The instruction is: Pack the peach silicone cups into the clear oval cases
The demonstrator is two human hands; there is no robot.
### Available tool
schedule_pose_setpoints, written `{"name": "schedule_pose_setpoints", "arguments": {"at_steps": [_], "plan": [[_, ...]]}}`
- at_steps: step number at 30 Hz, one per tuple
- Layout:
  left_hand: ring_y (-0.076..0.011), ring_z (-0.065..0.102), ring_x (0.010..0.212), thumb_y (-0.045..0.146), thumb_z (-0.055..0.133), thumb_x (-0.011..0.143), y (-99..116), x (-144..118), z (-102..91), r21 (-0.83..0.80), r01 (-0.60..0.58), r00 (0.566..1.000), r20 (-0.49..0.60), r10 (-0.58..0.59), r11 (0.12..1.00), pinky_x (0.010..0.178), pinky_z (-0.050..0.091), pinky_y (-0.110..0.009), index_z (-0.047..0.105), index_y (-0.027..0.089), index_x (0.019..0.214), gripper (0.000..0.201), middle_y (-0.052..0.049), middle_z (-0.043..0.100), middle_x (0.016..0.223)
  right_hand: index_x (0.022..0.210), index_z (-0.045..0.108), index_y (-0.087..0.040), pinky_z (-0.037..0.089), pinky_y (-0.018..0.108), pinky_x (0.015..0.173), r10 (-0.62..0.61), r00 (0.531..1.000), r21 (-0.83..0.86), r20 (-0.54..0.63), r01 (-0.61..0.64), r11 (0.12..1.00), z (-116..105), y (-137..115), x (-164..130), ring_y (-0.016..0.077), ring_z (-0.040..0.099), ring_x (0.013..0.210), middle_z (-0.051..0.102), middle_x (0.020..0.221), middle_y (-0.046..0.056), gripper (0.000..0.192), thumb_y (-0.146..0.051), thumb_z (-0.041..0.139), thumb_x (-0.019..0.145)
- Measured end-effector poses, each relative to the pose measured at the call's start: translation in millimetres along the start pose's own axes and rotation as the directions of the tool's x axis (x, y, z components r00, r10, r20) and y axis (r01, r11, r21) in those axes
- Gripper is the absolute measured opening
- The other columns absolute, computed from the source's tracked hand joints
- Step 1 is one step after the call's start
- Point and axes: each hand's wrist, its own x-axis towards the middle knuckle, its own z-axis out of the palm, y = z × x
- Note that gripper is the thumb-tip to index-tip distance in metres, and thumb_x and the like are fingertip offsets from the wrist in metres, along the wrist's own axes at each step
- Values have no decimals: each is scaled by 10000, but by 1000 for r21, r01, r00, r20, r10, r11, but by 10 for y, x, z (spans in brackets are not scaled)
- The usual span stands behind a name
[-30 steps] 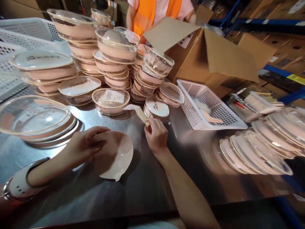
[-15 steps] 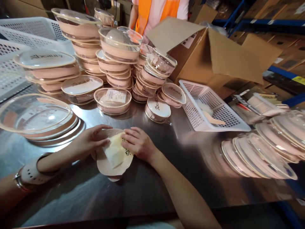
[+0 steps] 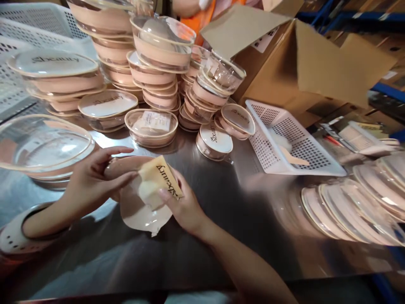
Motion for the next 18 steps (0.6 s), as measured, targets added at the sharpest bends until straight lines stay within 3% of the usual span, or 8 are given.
{"name": "schedule_pose_setpoints", "arguments": {"at_steps": [2,4,6,8,11,14,16,18], "plan": [[-225,704,930,298,837,655,-6,-24,46,-129,66,997,51,-60,989,757,586,-280,618,220,1162,558,-30,754,1022,1210,564,-202,589,381,861,39,996,96,-78,-32,995,26,44,-1,231,705,981,718,1119,74,417,-411,663,863],[-254,702,1006,302,830,673,-15,-43,87,-287,192,974,174,-146,938,792,596,-301,605,216,1199,579,-62,749,1089,1159,586,-205,593,387,849,31,989,148,-141,-10,989,26,84,11,231,716,937,736,1057,59,347,-390,650,873],[-263,715,998,331,782,738,-30,-53,121,-382,361,913,329,-240,851,789,606,-316,606,220,1207,513,-77,753,1083,1220,575,-224,574,400,905,-23,983,120,-180,46,992,10,108,25,238,701,1008,725,1122,61,378,-361,649,876],[-253,736,922,348,749,773,-49,-52,146,-407,477,858,408,-313,778,734,614,-310,616,225,1182,447,-73,766,1032,1342,515,-260,545,408,969,-97,978,49,-185,108,993,-12,110,32,241,659,1124,679,1248,64,482,-341,638,883],[-265,734,939,386,728,793,-75,-40,163,-417,491,856,397,-332,765,710,618,-313,601,227,1199,454,-86,762,1085,1400,470,-294,539,382,974,-178,963,-83,-202,164,983,-42,80,22,224,626,1177,626,1336,58,529,-333,624,895],[-298,694,1078,468,688,823,-97,-30,154,-409,437,871,413,-265,801,804,612,-364,589,242,1257,499,-96,723,1218,1164,624,-244,581,310,788,-170,958,-173,-232,131,976,-58,41,16,195,694,917,723,1071,46,324,-351,674,863],[-285,707,1038,530,680,816,-115,-22,141,-400,428,869,429,-247,810,790,611,-360,619,260,1231,500,-76,743,1168,1012,636,-215,572,283,676,-145,938,-120,-315,112,986,-60,27,33,176,681,758,720,887,18,261,-380,712,825],[-251,732,907,552,677,811,-132,-10,132,-389,456,862,417,-288,801,699,614,-326,646,260,1174,467,-53,771,1017,990,613,-205,567,286,639,-143,869,-15,-474,155,988,-60,23,65,177,675,722,705,843,10,303,-422,712,804]]}}
